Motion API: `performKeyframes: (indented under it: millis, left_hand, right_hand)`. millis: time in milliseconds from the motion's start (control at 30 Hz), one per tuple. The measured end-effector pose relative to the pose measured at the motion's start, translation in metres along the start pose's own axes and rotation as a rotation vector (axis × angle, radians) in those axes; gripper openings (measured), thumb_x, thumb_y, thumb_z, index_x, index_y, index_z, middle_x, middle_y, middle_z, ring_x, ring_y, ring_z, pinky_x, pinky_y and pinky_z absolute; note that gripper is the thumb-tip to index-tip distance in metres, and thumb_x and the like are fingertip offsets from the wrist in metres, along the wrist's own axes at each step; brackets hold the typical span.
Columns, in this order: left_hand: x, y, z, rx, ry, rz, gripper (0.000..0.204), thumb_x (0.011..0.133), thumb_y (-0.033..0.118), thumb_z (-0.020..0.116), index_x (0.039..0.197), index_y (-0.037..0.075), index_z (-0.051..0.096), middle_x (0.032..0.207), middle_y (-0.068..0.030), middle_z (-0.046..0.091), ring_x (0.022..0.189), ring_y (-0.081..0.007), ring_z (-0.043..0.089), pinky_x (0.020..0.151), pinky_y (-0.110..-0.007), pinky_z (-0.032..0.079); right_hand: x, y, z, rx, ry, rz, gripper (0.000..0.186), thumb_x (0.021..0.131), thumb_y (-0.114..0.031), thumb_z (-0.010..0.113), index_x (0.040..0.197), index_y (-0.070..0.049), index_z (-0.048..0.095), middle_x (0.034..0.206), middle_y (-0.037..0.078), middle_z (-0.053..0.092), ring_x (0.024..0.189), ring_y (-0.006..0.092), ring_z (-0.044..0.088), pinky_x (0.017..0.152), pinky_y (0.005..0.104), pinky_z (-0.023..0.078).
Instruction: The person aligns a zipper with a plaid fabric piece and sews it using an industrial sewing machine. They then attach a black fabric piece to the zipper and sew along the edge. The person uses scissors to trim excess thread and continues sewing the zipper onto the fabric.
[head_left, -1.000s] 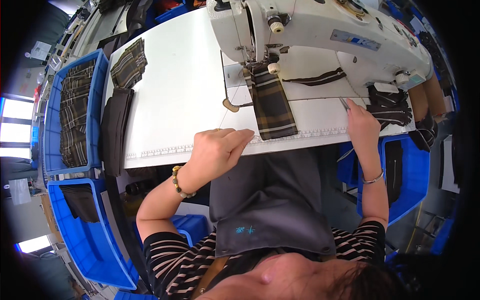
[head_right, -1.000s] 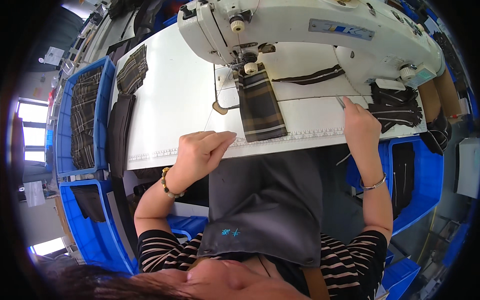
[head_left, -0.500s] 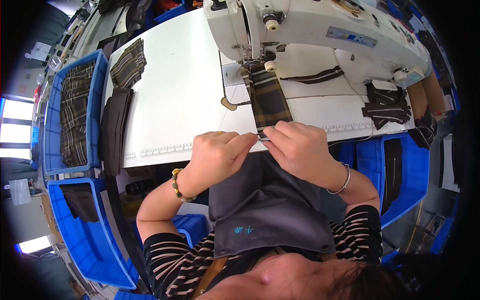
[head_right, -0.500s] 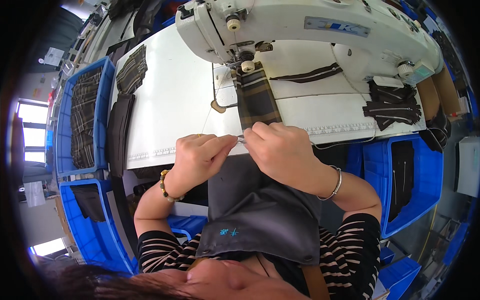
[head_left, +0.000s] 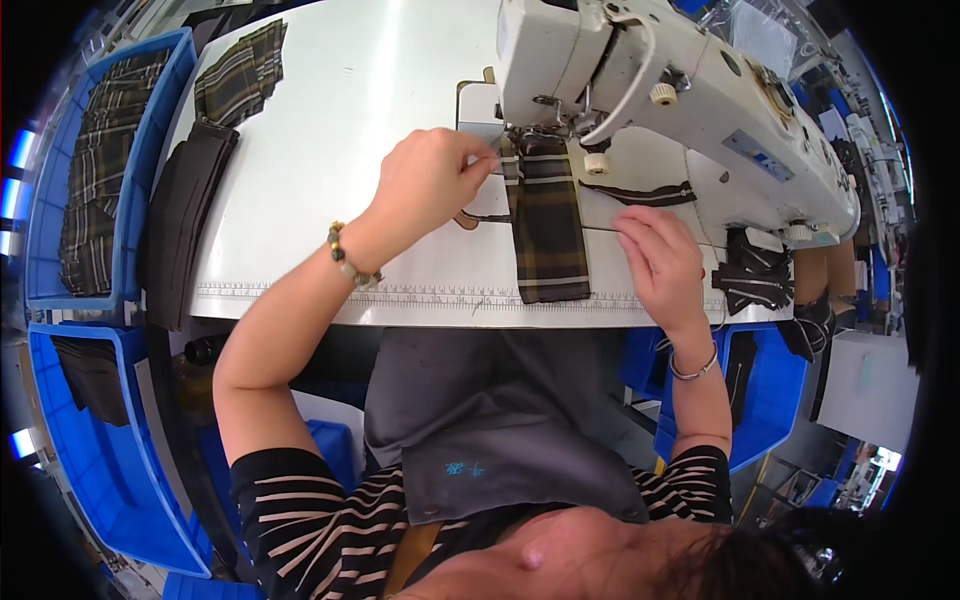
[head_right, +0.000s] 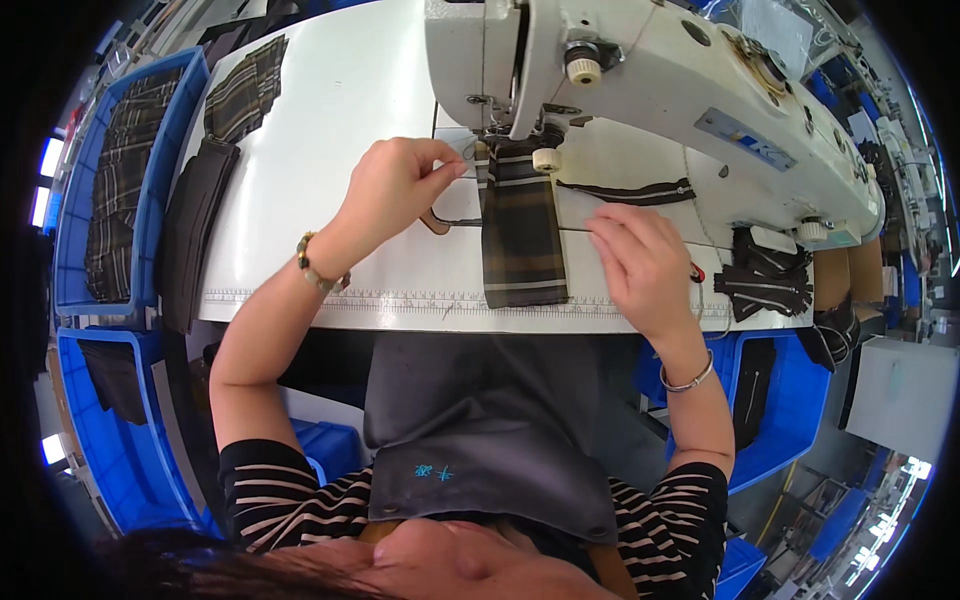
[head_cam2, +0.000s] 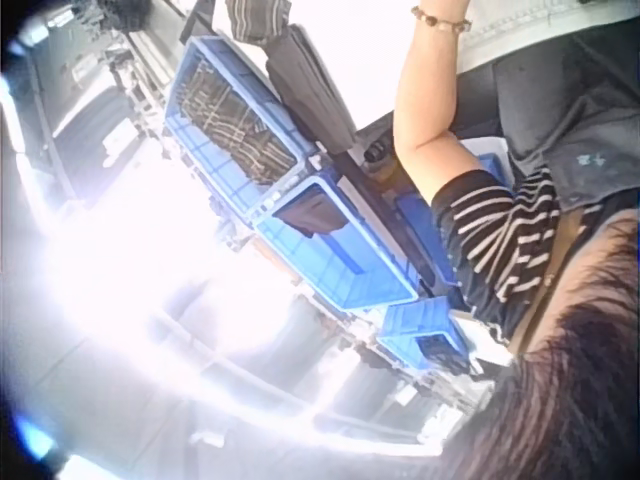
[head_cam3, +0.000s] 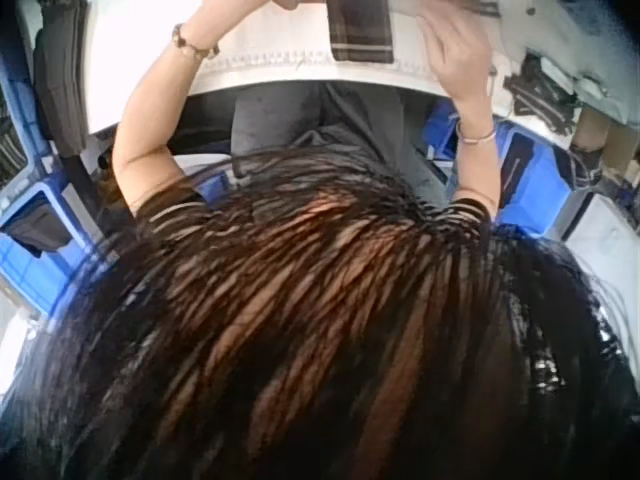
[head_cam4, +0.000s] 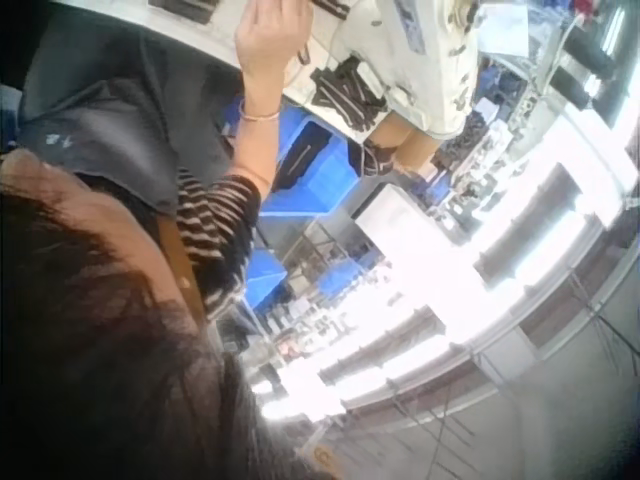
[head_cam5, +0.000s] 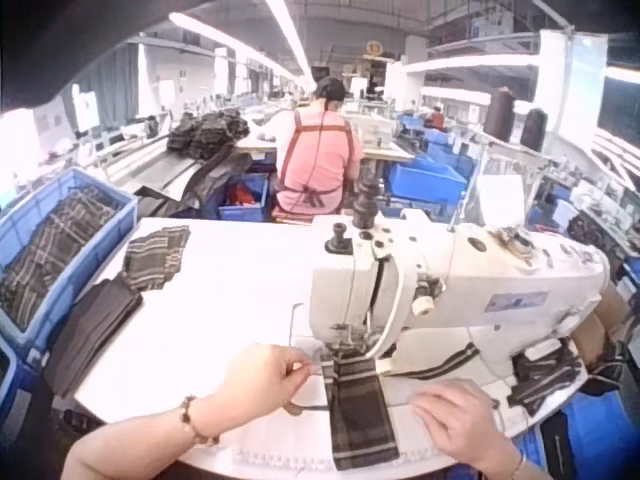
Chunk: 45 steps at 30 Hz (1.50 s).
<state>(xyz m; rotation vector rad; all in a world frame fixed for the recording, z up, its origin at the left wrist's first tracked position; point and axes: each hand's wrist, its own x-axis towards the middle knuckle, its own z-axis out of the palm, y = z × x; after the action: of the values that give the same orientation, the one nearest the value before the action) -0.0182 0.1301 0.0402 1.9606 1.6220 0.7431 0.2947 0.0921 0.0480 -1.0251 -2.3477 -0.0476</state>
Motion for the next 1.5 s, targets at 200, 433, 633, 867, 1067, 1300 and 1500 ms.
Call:
performKeyframes:
  millis: [200,433,633,867,1067,1300,1500]
  left_hand:
    - [0.028,-0.004,0.013,-0.093,-0.005,-0.050,0.019,0.093,0.024,0.075,0.100,0.008,0.083,0.063,-0.0082,0.067,0.054,-0.0200,0.061,0.055,-0.035,0.048]
    - [0.023,-0.013,0.024,-0.177,0.062,-0.016,0.017,0.092,0.023,0.075,0.099,0.010,0.083,0.063,-0.0083,0.067,0.055,-0.0221,0.063,0.056,-0.035,0.049]
    - [0.020,-0.012,0.031,-0.177,0.119,-0.025,0.016,0.093,0.024,0.072,0.096,0.012,0.083,0.065,-0.0079,0.070,0.058,-0.0253,0.067,0.057,-0.037,0.051]
    - [0.019,-0.012,0.033,-0.219,0.147,-0.006,0.016,0.093,0.023,0.071,0.095,0.012,0.083,0.062,-0.0068,0.069,0.055,-0.0252,0.066,0.056,-0.037,0.052]
    - [0.015,-0.009,0.038,-0.326,0.247,0.068,0.015,0.092,0.021,0.073,0.096,0.010,0.083,0.061,-0.0080,0.068,0.050,-0.0228,0.064,0.053,-0.035,0.050]
    - [0.016,-0.008,0.038,-0.407,0.288,0.124,0.014,0.091,0.018,0.075,0.096,0.007,0.082,0.058,-0.0077,0.066,0.047,-0.0200,0.061,0.050,-0.032,0.047]
    - [0.015,-0.008,0.037,-0.419,0.303,0.131,0.015,0.092,0.019,0.074,0.096,0.006,0.081,0.059,-0.0084,0.066,0.047,-0.0205,0.062,0.051,-0.032,0.048]
  right_hand:
    - [0.074,-0.024,0.052,0.199,-0.207,-0.290,0.023,0.090,-0.015,0.075,0.112,-0.011,0.074,0.115,0.002,0.075,0.085,0.0218,0.070,0.072,0.0365,0.056]
    - [0.070,0.002,0.085,0.363,-0.211,0.246,0.021,0.097,-0.019,0.074,0.112,-0.005,0.072,0.087,0.001,0.072,0.072,0.0172,0.065,0.064,0.0313,0.051]
    - [0.088,-0.003,0.087,0.891,-0.266,0.907,0.019,0.097,-0.015,0.074,0.112,-0.003,0.077,0.080,-0.001,0.069,0.055,0.0008,0.048,0.048,0.0183,0.033]
    - [0.088,-0.006,0.088,1.035,-0.135,1.034,0.025,0.095,-0.009,0.072,0.118,-0.001,0.076,0.080,-0.002,0.066,0.051,0.0005,0.042,0.045,0.0182,0.029]
    - [0.083,-0.007,0.090,1.005,-0.084,0.988,0.023,0.094,-0.004,0.073,0.116,0.002,0.075,0.083,0.001,0.070,0.052,0.0010,0.044,0.045,0.0179,0.030]
    - [0.080,-0.006,0.088,0.956,-0.068,0.991,0.017,0.095,-0.005,0.075,0.111,0.001,0.076,0.081,-0.001,0.069,0.053,0.0017,0.046,0.046,0.0185,0.030]
    - [0.066,-0.013,0.073,0.160,0.025,0.098,0.016,0.087,-0.004,0.083,0.102,-0.004,0.079,0.067,0.000,0.061,0.055,0.0058,0.053,0.051,0.0218,0.037]
